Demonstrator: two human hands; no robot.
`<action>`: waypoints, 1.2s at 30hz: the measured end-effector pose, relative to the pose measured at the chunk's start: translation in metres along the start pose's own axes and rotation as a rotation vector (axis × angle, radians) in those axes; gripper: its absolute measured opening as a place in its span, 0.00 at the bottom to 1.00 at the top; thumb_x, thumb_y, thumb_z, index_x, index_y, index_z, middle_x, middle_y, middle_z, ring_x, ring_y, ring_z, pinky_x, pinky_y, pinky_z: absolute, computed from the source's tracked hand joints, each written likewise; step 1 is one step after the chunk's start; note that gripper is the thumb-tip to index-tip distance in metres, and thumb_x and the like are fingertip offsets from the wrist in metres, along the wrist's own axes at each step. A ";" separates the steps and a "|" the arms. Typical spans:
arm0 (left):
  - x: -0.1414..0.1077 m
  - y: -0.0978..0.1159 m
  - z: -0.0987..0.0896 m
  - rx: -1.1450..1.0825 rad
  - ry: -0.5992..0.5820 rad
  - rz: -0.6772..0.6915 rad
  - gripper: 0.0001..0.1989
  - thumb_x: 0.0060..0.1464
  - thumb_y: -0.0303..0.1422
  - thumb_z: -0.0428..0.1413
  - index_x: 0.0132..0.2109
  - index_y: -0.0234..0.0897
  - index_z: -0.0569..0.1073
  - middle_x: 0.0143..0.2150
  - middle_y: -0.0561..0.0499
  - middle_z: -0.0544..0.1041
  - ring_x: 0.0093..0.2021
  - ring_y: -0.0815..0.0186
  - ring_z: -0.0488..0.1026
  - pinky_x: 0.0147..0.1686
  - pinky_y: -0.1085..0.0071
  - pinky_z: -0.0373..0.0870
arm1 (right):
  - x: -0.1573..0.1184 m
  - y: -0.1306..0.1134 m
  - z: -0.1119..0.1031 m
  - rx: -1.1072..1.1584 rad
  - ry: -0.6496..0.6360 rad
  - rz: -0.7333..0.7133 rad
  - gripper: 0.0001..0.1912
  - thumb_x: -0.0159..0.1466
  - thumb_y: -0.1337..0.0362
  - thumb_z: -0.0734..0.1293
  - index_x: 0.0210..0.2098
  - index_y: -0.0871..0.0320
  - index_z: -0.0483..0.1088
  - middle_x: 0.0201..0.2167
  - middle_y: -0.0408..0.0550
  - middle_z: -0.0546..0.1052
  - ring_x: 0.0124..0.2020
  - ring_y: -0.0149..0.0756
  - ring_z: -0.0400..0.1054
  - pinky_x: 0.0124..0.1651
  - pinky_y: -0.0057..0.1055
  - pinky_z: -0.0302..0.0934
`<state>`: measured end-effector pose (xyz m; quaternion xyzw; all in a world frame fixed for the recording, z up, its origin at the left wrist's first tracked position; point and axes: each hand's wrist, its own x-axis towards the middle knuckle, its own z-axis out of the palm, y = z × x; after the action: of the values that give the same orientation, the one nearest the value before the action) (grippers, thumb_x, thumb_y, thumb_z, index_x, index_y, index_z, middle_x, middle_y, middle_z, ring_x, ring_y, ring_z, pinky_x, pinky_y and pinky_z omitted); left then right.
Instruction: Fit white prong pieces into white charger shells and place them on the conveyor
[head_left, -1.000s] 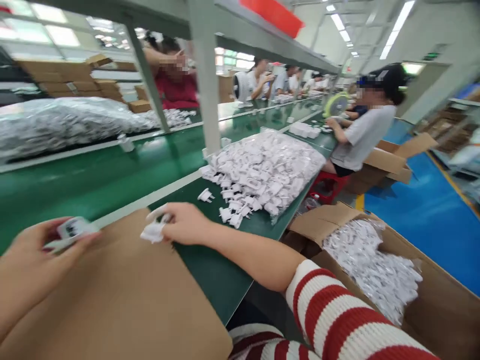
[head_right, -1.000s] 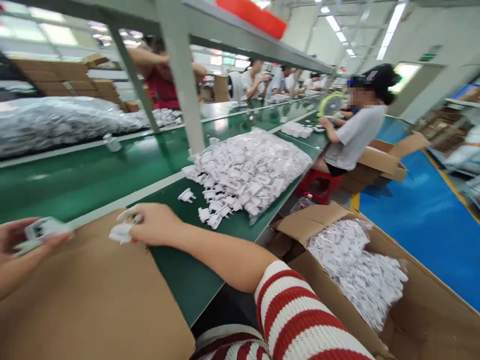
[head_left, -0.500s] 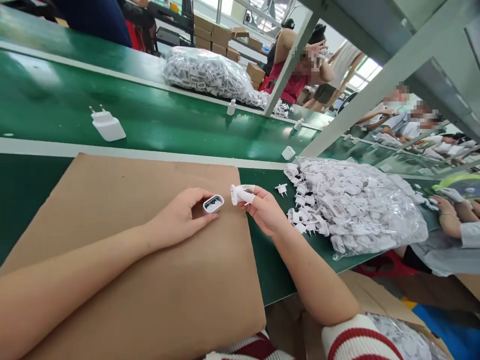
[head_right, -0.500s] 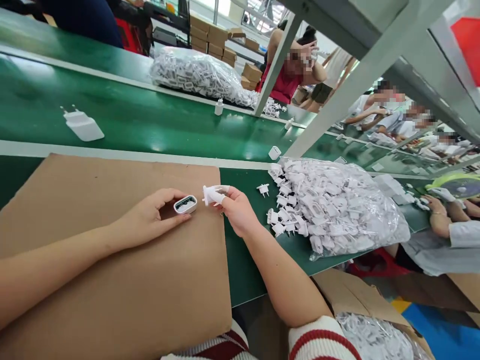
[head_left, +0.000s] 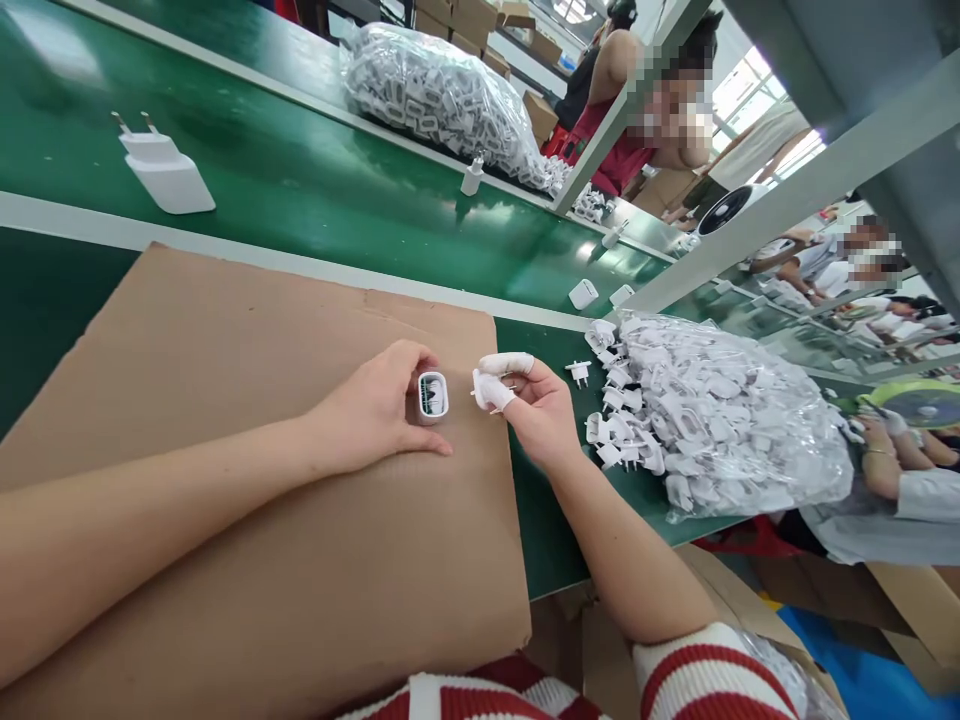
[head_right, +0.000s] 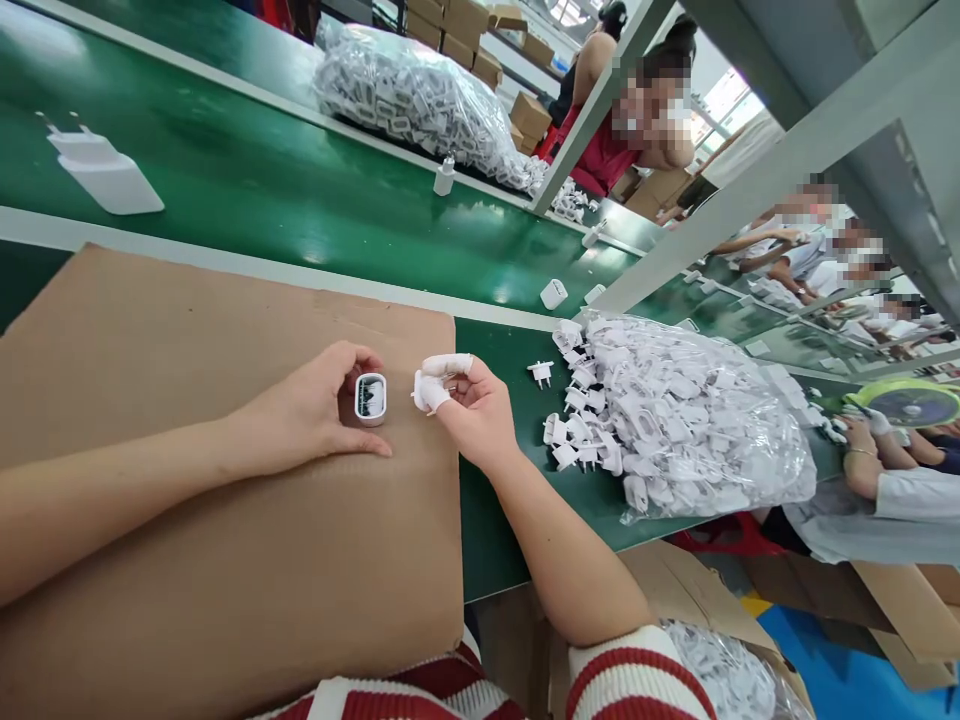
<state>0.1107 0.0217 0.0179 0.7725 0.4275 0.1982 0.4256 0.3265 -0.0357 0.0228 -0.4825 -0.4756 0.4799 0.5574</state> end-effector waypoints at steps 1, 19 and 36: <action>0.000 0.000 -0.004 0.002 -0.024 0.019 0.51 0.33 0.51 0.73 0.63 0.41 0.66 0.59 0.43 0.71 0.51 0.51 0.73 0.49 0.59 0.75 | 0.000 0.000 -0.002 -0.005 0.004 -0.014 0.10 0.58 0.61 0.75 0.38 0.56 0.75 0.31 0.43 0.79 0.28 0.28 0.70 0.33 0.29 0.66; 0.002 0.001 0.005 -0.032 -0.057 0.148 0.16 0.51 0.49 0.63 0.37 0.42 0.80 0.38 0.52 0.77 0.41 0.61 0.72 0.37 0.69 0.67 | -0.014 -0.007 0.004 -0.869 -0.135 -0.651 0.11 0.67 0.66 0.68 0.49 0.53 0.74 0.41 0.51 0.76 0.41 0.39 0.71 0.43 0.39 0.70; 0.004 -0.003 0.009 -0.016 -0.048 0.169 0.18 0.49 0.51 0.62 0.30 0.39 0.77 0.35 0.51 0.76 0.38 0.60 0.72 0.39 0.66 0.66 | -0.013 -0.002 0.011 -1.057 -0.210 -0.650 0.15 0.66 0.70 0.64 0.50 0.52 0.73 0.38 0.50 0.73 0.42 0.43 0.68 0.44 0.40 0.65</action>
<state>0.1176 0.0215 0.0102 0.8069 0.3487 0.2183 0.4238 0.3146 -0.0476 0.0244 -0.4738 -0.8232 0.0309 0.3113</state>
